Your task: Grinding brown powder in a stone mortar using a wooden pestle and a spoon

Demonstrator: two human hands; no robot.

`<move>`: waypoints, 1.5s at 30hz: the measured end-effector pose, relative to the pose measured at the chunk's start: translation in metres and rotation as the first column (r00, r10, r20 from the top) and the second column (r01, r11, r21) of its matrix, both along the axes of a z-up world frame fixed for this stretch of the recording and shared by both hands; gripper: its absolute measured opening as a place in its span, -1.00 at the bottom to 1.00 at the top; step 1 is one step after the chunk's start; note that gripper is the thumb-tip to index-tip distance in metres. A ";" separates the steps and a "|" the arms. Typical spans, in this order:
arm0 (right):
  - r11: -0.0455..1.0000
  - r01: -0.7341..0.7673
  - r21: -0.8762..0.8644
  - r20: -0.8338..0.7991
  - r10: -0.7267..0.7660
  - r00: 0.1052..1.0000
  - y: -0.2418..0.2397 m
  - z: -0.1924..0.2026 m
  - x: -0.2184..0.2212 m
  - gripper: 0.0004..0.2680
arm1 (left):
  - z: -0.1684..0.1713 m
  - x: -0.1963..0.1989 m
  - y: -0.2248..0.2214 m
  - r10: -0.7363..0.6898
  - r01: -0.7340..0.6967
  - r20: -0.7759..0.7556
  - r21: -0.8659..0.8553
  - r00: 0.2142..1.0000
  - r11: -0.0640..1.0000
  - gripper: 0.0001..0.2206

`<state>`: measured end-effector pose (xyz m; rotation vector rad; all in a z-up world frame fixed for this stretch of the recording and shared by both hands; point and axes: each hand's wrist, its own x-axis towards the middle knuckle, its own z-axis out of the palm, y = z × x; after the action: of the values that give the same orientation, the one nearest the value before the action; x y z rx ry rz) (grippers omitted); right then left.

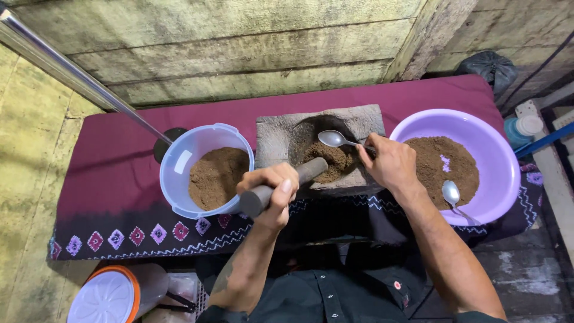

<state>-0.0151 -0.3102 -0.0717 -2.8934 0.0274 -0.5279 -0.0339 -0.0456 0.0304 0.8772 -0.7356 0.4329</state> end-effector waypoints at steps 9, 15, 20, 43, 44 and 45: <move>1.000 0.009 0.011 -0.033 -0.008 0.999 0.003 0.002 -0.002 -0.81 | -0.060 0.036 -0.022 0.093 -0.058 -0.227 0.157 0.970 0.986 -0.69; 0.999 0.008 0.032 -0.046 -0.006 0.999 0.000 -0.002 0.001 -0.82 | -0.055 0.035 -0.004 0.066 -0.063 -0.089 0.046 0.994 0.997 -0.68; 0.999 0.008 0.034 -0.065 -0.006 0.998 0.002 0.005 -0.001 -0.82 | -0.009 0.016 0.028 0.019 -0.019 -0.055 0.014 0.998 1.000 -0.66; 0.872 -0.291 -0.393 -0.429 0.106 0.897 0.035 0.003 0.051 -0.85 | -0.052 0.026 0.010 0.119 -0.123 -0.104 -0.034 0.987 0.992 -0.64; 0.900 -0.280 -0.334 -0.503 0.081 0.861 0.041 0.010 0.055 -0.81 | -0.048 0.024 0.014 0.117 -0.120 -0.064 -0.043 0.991 0.992 -0.64; 0.925 -0.258 -0.278 -0.573 0.056 0.817 0.045 0.018 0.058 -0.76 | -0.044 0.022 0.016 0.112 -0.113 -0.024 -0.054 0.993 0.992 -0.64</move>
<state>0.0429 -0.2651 -0.0540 -3.2367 -0.2472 0.4049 -0.0114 -0.0296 -0.0138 0.8727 -0.6541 0.5416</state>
